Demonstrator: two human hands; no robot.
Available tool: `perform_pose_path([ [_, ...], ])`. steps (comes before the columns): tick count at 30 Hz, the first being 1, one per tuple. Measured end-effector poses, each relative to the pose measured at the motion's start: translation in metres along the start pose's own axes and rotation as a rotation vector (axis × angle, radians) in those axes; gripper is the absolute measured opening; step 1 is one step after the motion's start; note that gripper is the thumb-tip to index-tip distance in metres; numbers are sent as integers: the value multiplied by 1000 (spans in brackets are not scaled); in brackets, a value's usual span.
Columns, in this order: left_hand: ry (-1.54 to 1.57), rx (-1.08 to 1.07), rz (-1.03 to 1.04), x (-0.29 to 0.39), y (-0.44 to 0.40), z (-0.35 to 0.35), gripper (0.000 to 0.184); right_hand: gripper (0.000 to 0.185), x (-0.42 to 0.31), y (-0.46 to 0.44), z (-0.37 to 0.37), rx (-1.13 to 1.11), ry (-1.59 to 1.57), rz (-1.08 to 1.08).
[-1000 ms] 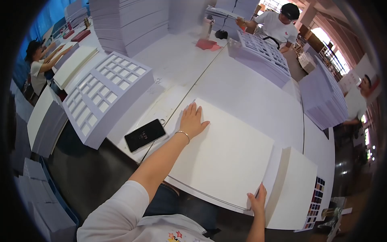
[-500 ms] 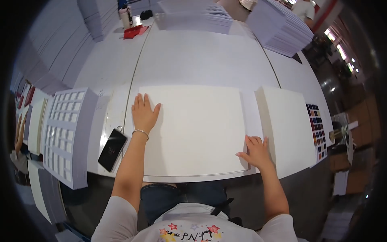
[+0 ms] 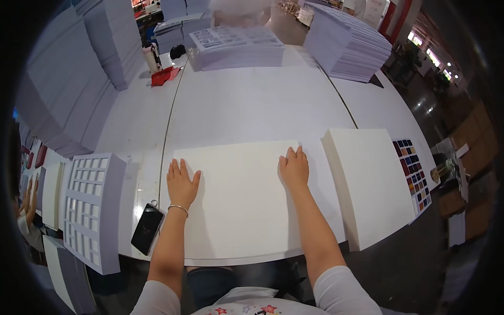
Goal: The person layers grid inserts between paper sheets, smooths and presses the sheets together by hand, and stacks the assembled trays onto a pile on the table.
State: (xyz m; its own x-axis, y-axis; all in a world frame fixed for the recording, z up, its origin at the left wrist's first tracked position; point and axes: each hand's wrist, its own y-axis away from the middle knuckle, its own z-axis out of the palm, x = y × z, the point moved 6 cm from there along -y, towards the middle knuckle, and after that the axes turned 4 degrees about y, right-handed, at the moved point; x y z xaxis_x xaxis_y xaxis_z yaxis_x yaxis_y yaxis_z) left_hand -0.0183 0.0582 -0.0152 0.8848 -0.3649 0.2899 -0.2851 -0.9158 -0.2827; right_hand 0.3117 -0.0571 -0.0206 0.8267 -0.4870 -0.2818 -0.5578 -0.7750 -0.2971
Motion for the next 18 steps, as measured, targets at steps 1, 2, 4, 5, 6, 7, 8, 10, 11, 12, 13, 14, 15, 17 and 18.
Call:
perform_pose_path([
  [1, -3, -9, -8, 1, 0, 0, 68, 46, 0, 2, 0, 39, 20, 6],
  [2, 13, -6, -9, 2, 1, -1, 68, 46, 1, 4, 2, 22, 17, 4],
  [4, 18, -3, -12, 1, 0, -1, 68, 46, 1, 3, -1, 69, 11, -32],
  [5, 8, -4, -13, 0, 0, -2, 68, 47, 1, 3, 0, 70, 11, -30],
  [6, 19, -13, -31, 0, 0, -1, 69, 48, 0, 3, -1, 80, 24, -34],
  [7, 31, -17, -38, 2, -1, -3, 69, 49, 0, 4, -1, 88, 39, -40],
  [8, 41, -21, -49, 2, 0, -4, 69, 49, 2, 3, 2, 83, 49, -38],
  [10, 54, -33, -59, -1, 0, 2, 70, 49, 5, 1, 5, 80, 50, -35],
  [11, 52, -53, -75, 0, -1, 2, 71, 48, 3, 0, 3, 45, 53, -10],
  [12, 40, -81, -87, 1, -2, -2, 71, 48, -2, 0, -1, 38, 44, -12],
  [13, 34, -115, -96, 3, -1, -3, 72, 47, -4, 1, -6, 29, 44, -10],
  [14, 7, -93, -86, 4, 0, -2, 71, 47, -4, 1, -6, 10, 45, -18],
  [15, -21, -55, -64, 3, 3, -1, 69, 46, -3, -1, -6, 36, 55, -49],
  [17, -138, -65, 5, 6, 18, 1, 65, 44, -3, -4, 0, 93, 80, -107],
  [18, -152, -88, 38, 8, 33, -2, 65, 42, 1, -5, 2, 122, 98, -128],
])
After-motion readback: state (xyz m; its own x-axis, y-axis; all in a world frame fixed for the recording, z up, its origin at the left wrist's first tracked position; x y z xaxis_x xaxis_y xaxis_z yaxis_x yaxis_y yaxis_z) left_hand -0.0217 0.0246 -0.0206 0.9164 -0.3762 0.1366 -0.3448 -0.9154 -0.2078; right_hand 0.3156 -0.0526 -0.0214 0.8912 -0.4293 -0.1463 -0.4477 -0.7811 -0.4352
